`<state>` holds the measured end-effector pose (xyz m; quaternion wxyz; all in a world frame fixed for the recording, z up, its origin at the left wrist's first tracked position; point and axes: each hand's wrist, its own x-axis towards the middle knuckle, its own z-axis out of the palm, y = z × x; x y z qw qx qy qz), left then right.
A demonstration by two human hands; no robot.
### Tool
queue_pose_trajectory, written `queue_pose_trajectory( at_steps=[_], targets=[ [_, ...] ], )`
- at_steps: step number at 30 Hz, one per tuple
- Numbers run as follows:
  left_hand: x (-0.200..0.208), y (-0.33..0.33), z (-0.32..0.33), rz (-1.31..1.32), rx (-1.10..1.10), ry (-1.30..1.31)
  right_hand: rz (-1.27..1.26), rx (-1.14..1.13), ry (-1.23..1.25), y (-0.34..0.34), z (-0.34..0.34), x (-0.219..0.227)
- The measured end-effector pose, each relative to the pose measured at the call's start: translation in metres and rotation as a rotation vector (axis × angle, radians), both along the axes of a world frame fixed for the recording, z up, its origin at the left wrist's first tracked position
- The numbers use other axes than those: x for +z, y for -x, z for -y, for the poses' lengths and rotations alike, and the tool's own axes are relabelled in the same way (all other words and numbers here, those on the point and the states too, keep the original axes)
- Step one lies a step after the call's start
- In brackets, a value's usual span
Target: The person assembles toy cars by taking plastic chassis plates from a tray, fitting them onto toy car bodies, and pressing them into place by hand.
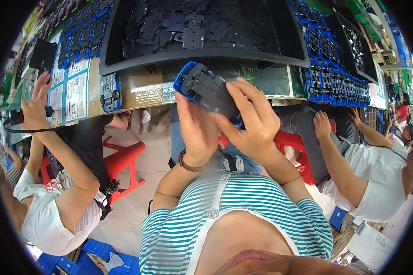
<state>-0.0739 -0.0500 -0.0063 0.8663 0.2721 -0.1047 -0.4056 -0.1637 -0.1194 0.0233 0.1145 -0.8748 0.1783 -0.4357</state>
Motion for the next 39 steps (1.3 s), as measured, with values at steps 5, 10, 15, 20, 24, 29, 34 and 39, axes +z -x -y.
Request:
queue_pose_trajectory(
  at_steps=[5,10,15,20,24,29,34,39],
  targets=[
    [-0.001,0.010,0.004,0.045,0.051,0.027,0.010,-0.040,-0.030,-0.006,-0.001,-0.009],
    [-0.007,0.014,0.006,0.033,0.074,0.012,-0.020,-0.027,-0.035,-0.004,-0.002,-0.011],
    [0.004,0.011,0.005,0.051,0.053,-0.049,-0.061,-0.076,-0.113,-0.004,-0.008,-0.009],
    [0.004,0.001,0.007,0.084,0.111,-0.063,-0.008,0.122,-0.215,0.009,0.000,-0.007],
    [0.009,-0.007,0.011,0.096,0.137,-0.016,0.385,0.220,-1.053,0.022,-0.001,-0.023],
    [0.004,-0.004,0.013,0.125,0.156,-0.055,0.348,0.380,-1.456,0.022,-0.011,-0.021],
    [0.007,0.007,0.014,0.172,0.159,-0.058,0.431,0.338,-1.446,0.019,-0.015,-0.022],
    [0.002,0.005,0.014,0.253,0.193,-0.077,0.443,0.363,-1.432,0.017,-0.014,-0.026]
  ],
)
